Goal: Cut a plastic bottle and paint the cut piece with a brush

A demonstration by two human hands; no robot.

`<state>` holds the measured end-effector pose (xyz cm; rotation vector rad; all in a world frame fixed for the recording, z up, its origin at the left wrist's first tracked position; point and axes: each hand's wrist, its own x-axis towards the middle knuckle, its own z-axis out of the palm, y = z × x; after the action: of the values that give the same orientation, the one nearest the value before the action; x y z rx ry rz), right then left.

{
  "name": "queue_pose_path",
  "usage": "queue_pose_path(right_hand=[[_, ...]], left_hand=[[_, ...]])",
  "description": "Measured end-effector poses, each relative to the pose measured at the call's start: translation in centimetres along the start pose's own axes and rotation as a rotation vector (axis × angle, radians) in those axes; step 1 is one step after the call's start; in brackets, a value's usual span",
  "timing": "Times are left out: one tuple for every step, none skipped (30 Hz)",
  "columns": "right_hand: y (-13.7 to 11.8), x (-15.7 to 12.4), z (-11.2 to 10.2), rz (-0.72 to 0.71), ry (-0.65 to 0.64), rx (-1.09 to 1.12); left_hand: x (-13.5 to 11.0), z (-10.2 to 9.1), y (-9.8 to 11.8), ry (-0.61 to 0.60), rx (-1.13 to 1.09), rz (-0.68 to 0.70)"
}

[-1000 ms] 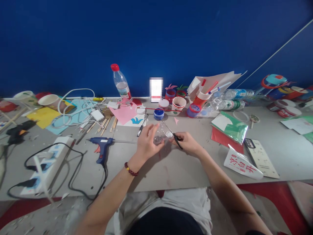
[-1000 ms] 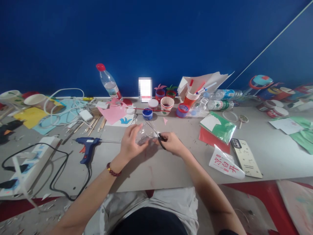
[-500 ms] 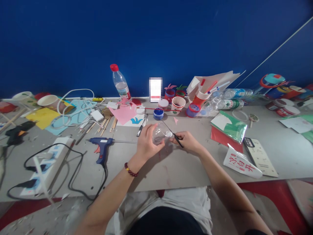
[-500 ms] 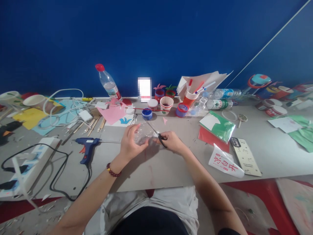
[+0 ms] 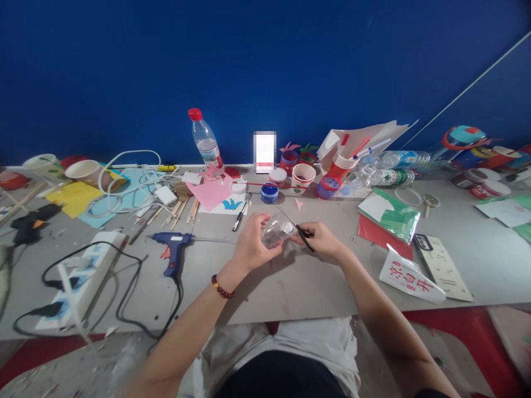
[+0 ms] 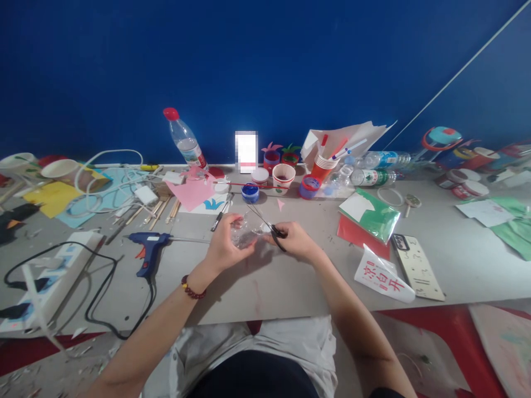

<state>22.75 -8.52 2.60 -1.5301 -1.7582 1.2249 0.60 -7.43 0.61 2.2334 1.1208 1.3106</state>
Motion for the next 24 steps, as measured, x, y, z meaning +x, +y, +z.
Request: queue_pose_path(right_hand=[[0.02, -0.01, -0.03, 0.003, 0.006, -0.014], [0.02, -0.02, -0.05, 0.008, 0.013, -0.029], [0.02, -0.03, -0.05, 0.014, 0.018, -0.039], [0.01, -0.04, -0.05, 0.022, 0.02, -0.042], [-0.01, -0.06, -0.03, 0.029, 0.019, -0.04], [-0.04, -0.07, -0.01, 0.036, 0.014, -0.032], [-0.08, -0.08, 0.01, 0.042, 0.009, -0.022], [-0.11, -0.08, 0.03, 0.046, 0.006, -0.013], [-0.14, -0.08, 0.03, 0.045, 0.007, -0.008], [-0.16, -0.06, 0.01, 0.041, 0.011, -0.009], [-0.17, -0.03, -0.03, 0.039, 0.014, -0.015], [-0.17, 0.0, -0.08, 0.037, 0.017, -0.024], [-0.17, 0.03, -0.15, 0.038, 0.019, -0.034], [-0.17, 0.05, -0.23, 0.038, 0.021, -0.044], [-0.18, 0.06, -0.3, 0.036, 0.021, -0.053], [-0.19, 0.07, -0.38, 0.03, 0.023, -0.06], [-0.21, 0.06, -0.45, 0.024, 0.024, -0.065], [-0.22, 0.04, -0.51, 0.02, 0.026, -0.067], [-0.24, 0.01, -0.56, 0.018, 0.025, -0.068], [-0.24, -0.02, -0.59, 0.02, 0.023, -0.067], [-0.23, -0.04, -0.61, 0.025, 0.019, -0.064], [-0.21, -0.06, -0.62, 0.029, 0.015, -0.06], [-0.18, -0.07, -0.61, 0.032, 0.008, -0.056], [-0.14, -0.08, -0.58, 0.033, 0.001, -0.051]], left_hand=[[0.02, -0.05, -0.07, -0.017, -0.006, -0.008], [0.05, -0.11, -0.13, -0.032, -0.011, -0.013], [0.09, -0.17, -0.18, -0.043, -0.015, -0.015], [0.12, -0.23, -0.22, -0.048, -0.02, -0.015], [0.15, -0.28, -0.25, -0.046, -0.027, -0.012], [0.17, -0.31, -0.27, -0.04, -0.036, -0.012], [0.18, -0.33, -0.28, -0.034, -0.043, -0.015], [0.19, -0.34, -0.28, -0.031, -0.047, -0.019], [0.19, -0.35, -0.27, -0.032, -0.05, -0.024], [0.19, -0.35, -0.27, -0.035, -0.052, -0.029], [0.2, -0.37, -0.26, -0.041, -0.053, -0.036], [0.21, -0.39, -0.25, -0.045, -0.057, -0.043], [0.22, -0.42, -0.24, -0.046, -0.064, -0.051], [0.24, -0.46, -0.24, -0.046, -0.076, -0.06], [0.26, -0.52, -0.24, -0.046, -0.091, -0.069], [0.29, -0.57, -0.27, -0.047, -0.109, -0.074], [0.32, -0.63, -0.32, -0.051, -0.13, -0.074], [0.35, -0.69, -0.38, -0.051, -0.152, -0.071], [0.37, -0.74, -0.47, -0.054, -0.175, -0.069], [0.39, -0.79, -0.57, -0.058, -0.194, -0.071], [0.41, -0.84, -0.66, -0.064, -0.211, -0.076], [0.43, -0.9, -0.74, -0.073, -0.227, -0.084], [0.46, -0.96, -0.78, -0.084, -0.242, -0.096], [0.49, -1.04, -0.79, -0.094, -0.258, -0.109]])
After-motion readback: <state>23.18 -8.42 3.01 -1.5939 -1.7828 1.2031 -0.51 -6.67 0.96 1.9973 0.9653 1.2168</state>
